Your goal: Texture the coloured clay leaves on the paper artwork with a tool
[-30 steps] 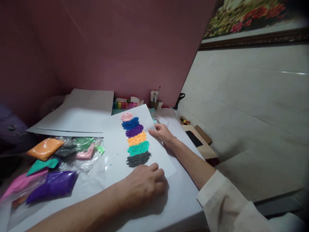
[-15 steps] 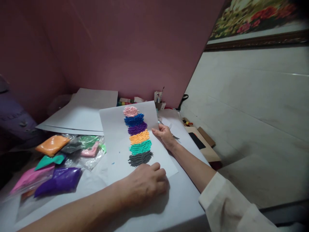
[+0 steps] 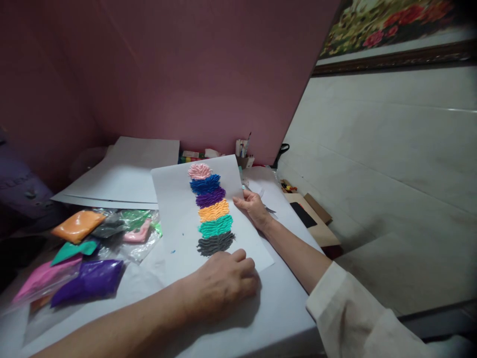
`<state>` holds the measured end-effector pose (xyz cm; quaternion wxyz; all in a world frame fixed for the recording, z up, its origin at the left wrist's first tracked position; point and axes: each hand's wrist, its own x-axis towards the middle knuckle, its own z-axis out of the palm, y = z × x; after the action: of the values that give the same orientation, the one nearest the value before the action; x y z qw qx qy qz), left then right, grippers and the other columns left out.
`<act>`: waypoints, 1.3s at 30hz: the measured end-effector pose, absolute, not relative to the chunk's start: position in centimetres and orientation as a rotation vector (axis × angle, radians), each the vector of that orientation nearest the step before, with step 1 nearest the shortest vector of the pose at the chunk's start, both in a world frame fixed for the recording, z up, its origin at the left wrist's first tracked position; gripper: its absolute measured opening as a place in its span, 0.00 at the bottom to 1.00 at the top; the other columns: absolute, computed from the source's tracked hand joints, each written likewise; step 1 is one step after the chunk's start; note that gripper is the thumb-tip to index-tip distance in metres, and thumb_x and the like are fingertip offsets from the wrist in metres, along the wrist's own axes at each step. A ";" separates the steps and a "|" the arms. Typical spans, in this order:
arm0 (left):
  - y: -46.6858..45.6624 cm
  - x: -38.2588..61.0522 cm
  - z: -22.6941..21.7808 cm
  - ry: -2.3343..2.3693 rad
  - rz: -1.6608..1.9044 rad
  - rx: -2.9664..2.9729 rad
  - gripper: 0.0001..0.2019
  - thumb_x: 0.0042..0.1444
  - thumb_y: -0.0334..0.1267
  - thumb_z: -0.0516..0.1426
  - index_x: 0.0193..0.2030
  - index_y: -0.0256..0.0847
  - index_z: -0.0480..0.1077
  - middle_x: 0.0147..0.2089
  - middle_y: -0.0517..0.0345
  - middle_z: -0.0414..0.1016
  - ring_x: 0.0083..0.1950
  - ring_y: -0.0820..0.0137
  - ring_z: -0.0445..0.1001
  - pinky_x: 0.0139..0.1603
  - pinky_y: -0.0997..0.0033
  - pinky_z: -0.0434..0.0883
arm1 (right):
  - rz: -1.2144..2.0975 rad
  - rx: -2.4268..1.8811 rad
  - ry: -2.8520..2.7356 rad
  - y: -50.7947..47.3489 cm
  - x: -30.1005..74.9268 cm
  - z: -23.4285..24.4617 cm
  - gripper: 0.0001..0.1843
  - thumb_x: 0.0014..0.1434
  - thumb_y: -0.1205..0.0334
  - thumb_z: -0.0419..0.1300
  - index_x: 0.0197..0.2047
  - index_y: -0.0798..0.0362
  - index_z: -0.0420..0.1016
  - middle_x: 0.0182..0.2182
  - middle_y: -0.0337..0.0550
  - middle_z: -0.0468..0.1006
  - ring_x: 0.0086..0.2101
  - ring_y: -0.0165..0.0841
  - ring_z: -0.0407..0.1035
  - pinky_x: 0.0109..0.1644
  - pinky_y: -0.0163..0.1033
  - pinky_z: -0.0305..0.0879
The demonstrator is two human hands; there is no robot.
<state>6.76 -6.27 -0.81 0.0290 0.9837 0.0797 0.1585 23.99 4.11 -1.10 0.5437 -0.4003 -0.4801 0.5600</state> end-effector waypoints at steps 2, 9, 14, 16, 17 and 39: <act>-6.3 6.8 -0.8 0.254 0.487 3.034 0.03 0.61 0.34 0.55 0.41 0.41 0.69 0.38 0.51 0.70 0.37 0.66 0.64 0.30 0.70 0.65 | 1.332 -0.950 -1.140 4.1 24.0 -1.1 0.20 0.37 0.54 0.72 0.34 0.52 0.76 0.28 0.37 0.81 0.27 0.34 0.72 0.38 0.40 0.69; -6.3 6.8 -0.7 0.254 0.464 3.030 0.03 0.61 0.34 0.55 0.40 0.41 0.69 0.38 0.51 0.70 0.37 0.66 0.64 0.30 0.70 0.65 | 1.346 -0.949 -1.135 3.9 24.0 -0.9 0.20 0.37 0.54 0.72 0.35 0.52 0.76 0.27 0.37 0.81 0.28 0.34 0.73 0.38 0.41 0.70; -6.3 6.8 -0.7 0.265 0.465 3.041 0.03 0.61 0.34 0.55 0.40 0.41 0.69 0.37 0.51 0.69 0.37 0.66 0.64 0.30 0.70 0.65 | 1.353 -0.962 -1.139 3.8 24.0 -0.9 0.19 0.38 0.53 0.72 0.34 0.52 0.76 0.27 0.37 0.80 0.28 0.35 0.73 0.38 0.41 0.70; -6.3 6.8 -0.8 0.257 0.462 3.040 0.03 0.61 0.33 0.54 0.40 0.41 0.69 0.37 0.51 0.69 0.37 0.66 0.63 0.30 0.70 0.65 | 1.351 -0.967 -1.139 3.9 24.0 -0.9 0.20 0.38 0.53 0.72 0.34 0.52 0.76 0.27 0.37 0.80 0.28 0.35 0.73 0.38 0.41 0.70; -6.3 6.9 -1.0 0.259 0.464 3.039 0.04 0.61 0.33 0.54 0.40 0.41 0.70 0.37 0.51 0.69 0.37 0.66 0.63 0.30 0.70 0.65 | 1.350 -0.970 -1.139 3.9 24.0 -1.0 0.20 0.37 0.53 0.72 0.34 0.52 0.76 0.27 0.37 0.80 0.28 0.36 0.73 0.38 0.41 0.70; -6.7 6.7 -0.5 0.128 0.967 3.092 0.08 0.66 0.39 0.52 0.44 0.37 0.69 0.36 0.54 0.71 0.34 0.69 0.65 0.27 0.65 0.60 | 1.319 -0.995 -1.010 4.6 24.4 -1.1 0.21 0.36 0.56 0.73 0.34 0.54 0.76 0.25 0.39 0.80 0.26 0.36 0.73 0.33 0.40 0.70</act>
<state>6.71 -6.65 -0.55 -0.0501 0.9525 0.0393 0.2978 24.42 4.59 -1.07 0.5666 -0.4233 -0.4298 0.5613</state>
